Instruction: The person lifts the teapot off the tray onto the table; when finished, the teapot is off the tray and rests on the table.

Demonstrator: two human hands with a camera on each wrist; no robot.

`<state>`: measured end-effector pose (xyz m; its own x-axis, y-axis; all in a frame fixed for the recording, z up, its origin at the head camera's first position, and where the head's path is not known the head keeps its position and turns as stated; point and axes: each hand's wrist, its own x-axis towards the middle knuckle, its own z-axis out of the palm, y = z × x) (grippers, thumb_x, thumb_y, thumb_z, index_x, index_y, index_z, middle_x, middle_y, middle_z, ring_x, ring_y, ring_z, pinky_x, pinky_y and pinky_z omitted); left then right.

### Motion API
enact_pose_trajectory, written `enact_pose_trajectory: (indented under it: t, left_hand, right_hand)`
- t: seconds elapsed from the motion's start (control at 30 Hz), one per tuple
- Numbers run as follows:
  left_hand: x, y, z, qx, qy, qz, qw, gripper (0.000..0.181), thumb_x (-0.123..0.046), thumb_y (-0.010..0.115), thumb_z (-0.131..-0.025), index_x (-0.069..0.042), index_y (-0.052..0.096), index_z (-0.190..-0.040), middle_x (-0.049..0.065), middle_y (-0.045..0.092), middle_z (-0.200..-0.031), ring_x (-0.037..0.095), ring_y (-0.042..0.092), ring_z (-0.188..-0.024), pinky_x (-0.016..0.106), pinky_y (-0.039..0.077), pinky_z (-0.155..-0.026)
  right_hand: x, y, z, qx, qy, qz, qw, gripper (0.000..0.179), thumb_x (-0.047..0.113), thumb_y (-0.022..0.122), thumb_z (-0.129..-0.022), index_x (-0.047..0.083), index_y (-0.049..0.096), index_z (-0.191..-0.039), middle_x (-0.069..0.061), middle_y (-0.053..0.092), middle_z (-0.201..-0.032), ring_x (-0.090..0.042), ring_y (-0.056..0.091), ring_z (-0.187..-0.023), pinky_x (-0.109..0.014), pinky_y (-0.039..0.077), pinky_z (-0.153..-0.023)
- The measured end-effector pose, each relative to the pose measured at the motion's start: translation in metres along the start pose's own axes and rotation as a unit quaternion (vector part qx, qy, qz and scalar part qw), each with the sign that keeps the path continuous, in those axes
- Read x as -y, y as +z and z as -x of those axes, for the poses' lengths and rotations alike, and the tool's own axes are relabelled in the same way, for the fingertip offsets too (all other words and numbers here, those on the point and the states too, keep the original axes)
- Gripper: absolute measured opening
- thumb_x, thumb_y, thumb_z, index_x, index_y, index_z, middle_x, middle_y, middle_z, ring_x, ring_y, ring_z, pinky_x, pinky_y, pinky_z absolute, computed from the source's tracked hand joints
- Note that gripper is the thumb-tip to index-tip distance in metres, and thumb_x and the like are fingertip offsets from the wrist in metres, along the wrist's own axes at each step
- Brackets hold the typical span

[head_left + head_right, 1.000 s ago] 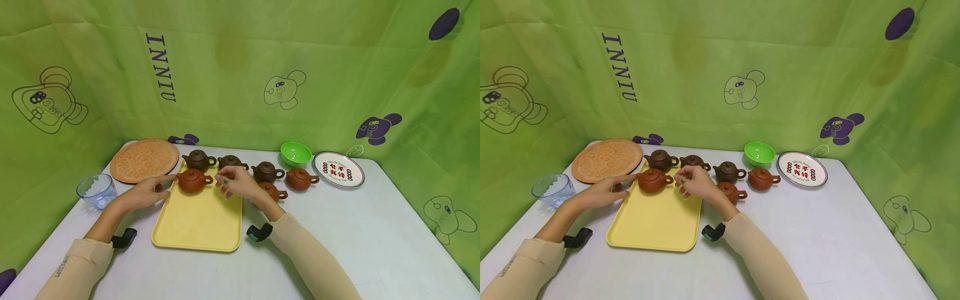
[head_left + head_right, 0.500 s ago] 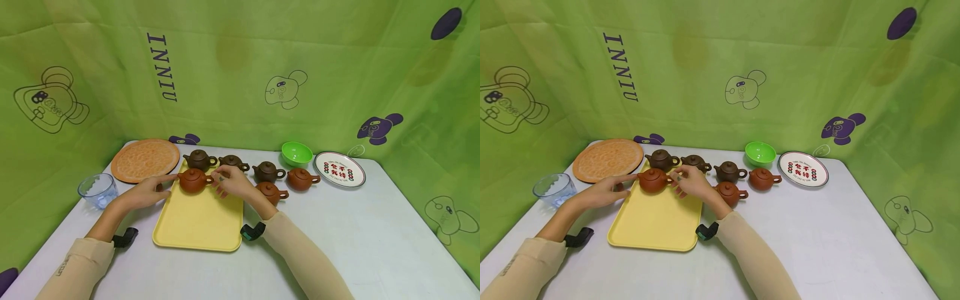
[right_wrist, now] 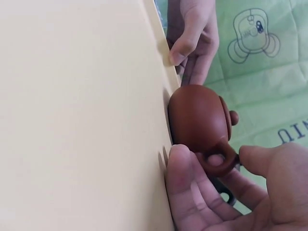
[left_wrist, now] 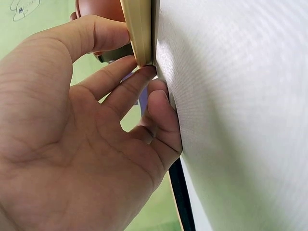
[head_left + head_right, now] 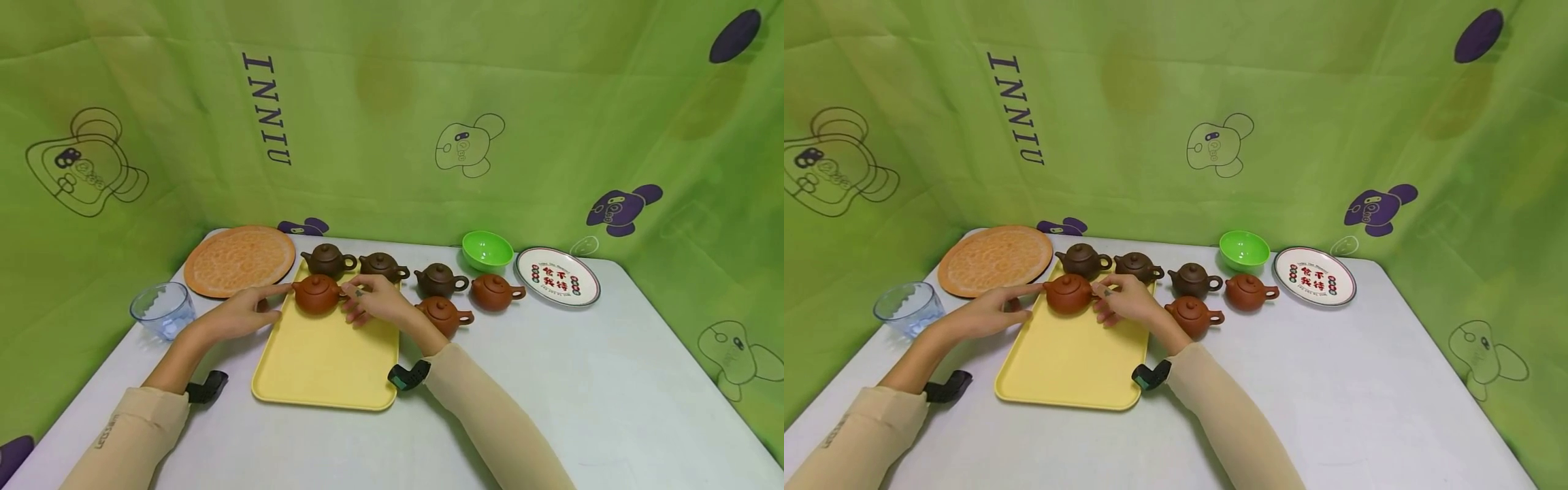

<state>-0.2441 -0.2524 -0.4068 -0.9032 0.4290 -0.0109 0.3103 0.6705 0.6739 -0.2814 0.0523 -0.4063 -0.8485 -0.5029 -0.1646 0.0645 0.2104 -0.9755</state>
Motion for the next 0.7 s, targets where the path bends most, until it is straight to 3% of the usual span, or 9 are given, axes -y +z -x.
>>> enact_pose_trajectory:
  t: [0.37,0.7]
  left_hand:
    - [0.0002,0.0005,-0.0001,-0.001,0.001,-0.004,1.0000,0.063,-0.009,0.063,-0.098,-0.002,0.047,-0.158,0.017,0.062,-0.140,0.020,0.049,-0.088,0.027,0.041,-0.069]
    - [-0.0004,0.0008,0.0000,-0.001,0.004,-0.005,1.0000,0.063,-0.008,0.063,-0.097,0.000,0.048,-0.158,0.019,0.060,-0.146,0.021,0.049,-0.089,0.027,0.041,-0.069]
  right_hand:
    - [0.0000,0.0046,-0.0028,-0.006,0.015,-0.023,0.9996,0.034,0.031,0.059,-0.109,-0.001,0.068,-0.116,-0.017,0.075,-0.094,-0.019,0.073,-0.068,-0.036,0.065,-0.068]
    - [0.0019,0.0101,-0.0015,-0.022,0.009,-0.048,0.9986,0.029,0.022,0.056,-0.110,-0.005,0.067,-0.113,-0.014,0.071,-0.086,-0.018,0.072,-0.067,-0.035,0.065,-0.068]
